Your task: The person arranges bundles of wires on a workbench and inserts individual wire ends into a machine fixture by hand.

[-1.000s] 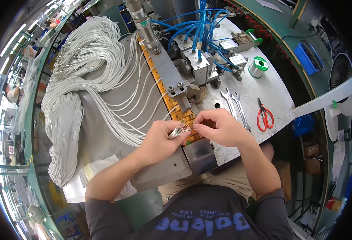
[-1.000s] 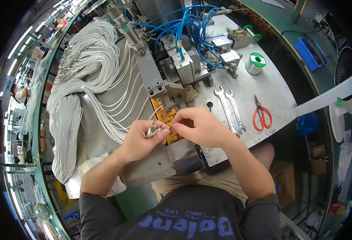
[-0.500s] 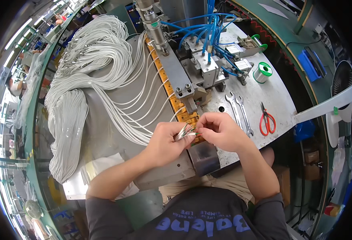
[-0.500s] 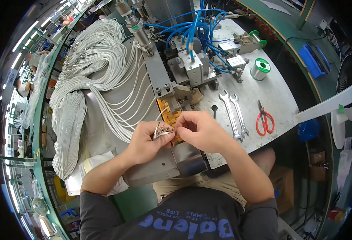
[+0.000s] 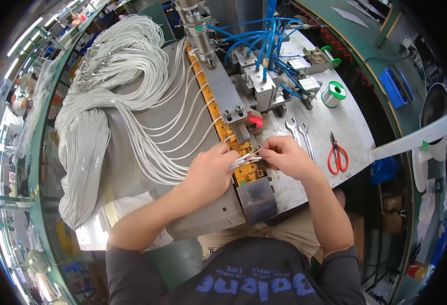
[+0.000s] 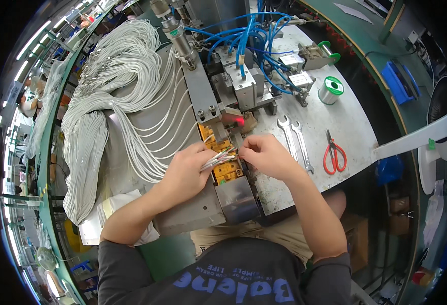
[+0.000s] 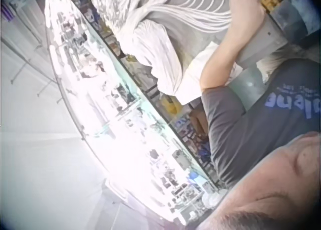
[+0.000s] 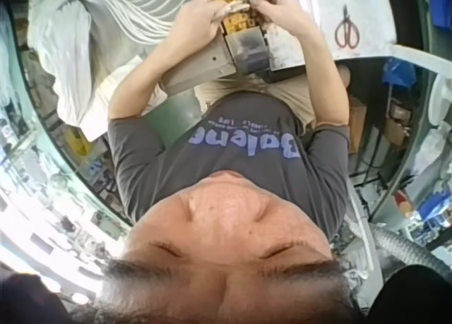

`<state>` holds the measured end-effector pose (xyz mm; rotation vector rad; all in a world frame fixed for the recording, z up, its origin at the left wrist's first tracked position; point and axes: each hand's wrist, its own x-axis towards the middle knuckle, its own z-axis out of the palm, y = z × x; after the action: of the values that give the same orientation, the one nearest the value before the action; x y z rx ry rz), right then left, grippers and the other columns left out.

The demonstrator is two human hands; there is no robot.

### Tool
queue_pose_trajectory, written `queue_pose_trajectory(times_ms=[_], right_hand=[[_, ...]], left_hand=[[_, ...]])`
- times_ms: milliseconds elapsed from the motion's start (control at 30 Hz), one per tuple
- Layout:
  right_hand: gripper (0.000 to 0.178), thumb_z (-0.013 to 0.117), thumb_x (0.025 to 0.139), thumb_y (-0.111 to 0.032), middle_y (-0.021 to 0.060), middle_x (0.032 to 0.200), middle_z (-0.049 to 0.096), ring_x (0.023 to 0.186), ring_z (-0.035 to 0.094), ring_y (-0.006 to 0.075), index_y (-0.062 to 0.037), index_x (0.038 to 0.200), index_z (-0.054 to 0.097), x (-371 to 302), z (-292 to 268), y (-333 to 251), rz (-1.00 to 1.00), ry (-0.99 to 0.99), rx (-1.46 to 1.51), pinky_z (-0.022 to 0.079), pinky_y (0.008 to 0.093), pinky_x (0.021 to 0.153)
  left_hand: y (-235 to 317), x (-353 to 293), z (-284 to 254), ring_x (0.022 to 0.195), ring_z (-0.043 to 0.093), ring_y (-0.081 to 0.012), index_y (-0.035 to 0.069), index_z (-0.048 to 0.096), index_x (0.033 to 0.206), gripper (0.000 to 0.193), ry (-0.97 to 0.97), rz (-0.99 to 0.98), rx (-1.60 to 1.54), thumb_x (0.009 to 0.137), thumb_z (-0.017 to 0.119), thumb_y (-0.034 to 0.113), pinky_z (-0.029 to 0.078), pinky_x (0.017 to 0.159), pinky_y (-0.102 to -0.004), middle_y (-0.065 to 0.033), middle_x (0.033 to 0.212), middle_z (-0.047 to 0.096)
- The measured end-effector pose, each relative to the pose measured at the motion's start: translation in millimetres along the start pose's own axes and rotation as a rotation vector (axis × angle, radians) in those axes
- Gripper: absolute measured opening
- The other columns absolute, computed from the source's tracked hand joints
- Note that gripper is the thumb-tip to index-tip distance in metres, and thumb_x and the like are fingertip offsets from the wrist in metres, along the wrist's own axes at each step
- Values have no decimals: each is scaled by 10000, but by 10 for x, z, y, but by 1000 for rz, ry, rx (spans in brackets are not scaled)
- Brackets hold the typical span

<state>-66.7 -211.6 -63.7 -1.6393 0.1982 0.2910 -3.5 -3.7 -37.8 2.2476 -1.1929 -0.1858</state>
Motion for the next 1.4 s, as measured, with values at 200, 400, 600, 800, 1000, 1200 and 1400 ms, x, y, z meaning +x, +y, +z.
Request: queue_pose_trajectory(times_ms=[200,400,600,800,1000,1200,1400], right_hand=[[161,569,866,-131,-25,596,485,505,426,43,-18,751,567,127,-30,89,-270,109,-290,324,227,458],[169,543,884,-144,-34,596,470,508,421,42,-20,769,551,176,-37,179,-43,-26,35,321,213,459],[185,534,890,-146,-27,595,491,503,418,38,-25,750,541,111,-203,59,8,214,320,320,205,459],[156,530,918,-156,6,748,592,660,549,61,-22,944,606,-188,376,-487,-96,-162,181,393,206,513],[220,500,941,-195,28,759,568,639,543,94,-25,1067,560,143,1140,-684,290,-649,203,395,220,502],[171,453,941,-165,14,629,414,470,339,92,-30,1021,519,-22,1203,-746,499,-555,668,289,238,415],[184,438,932,-135,37,600,437,462,383,83,9,1025,506,-410,542,-359,517,-613,874,288,209,405]], left_hand=[[5,44,-36,688,562,-349,25,597,884,133,-2,-1,103,751,600,9,453,596,-432,-154,796,550],[196,-30,45,689,583,-334,16,567,924,194,-110,38,388,732,582,-4,468,596,-426,-144,865,547],[174,-137,-60,699,601,-337,14,541,928,196,-6,78,216,734,566,30,492,604,-400,-127,886,559],[262,-359,-392,679,611,-319,18,564,858,176,-391,159,82,699,605,82,503,603,-366,-102,786,601],[614,-423,-467,654,632,-253,37,583,715,113,-819,413,298,655,628,122,505,599,-356,-88,694,619],[686,-609,-221,794,575,-280,40,600,697,100,-346,725,84,610,626,81,472,691,-369,-125,810,563],[198,-254,-421,956,523,-346,-12,519,995,346,68,731,-237,680,598,108,428,813,-431,-184,957,513]])
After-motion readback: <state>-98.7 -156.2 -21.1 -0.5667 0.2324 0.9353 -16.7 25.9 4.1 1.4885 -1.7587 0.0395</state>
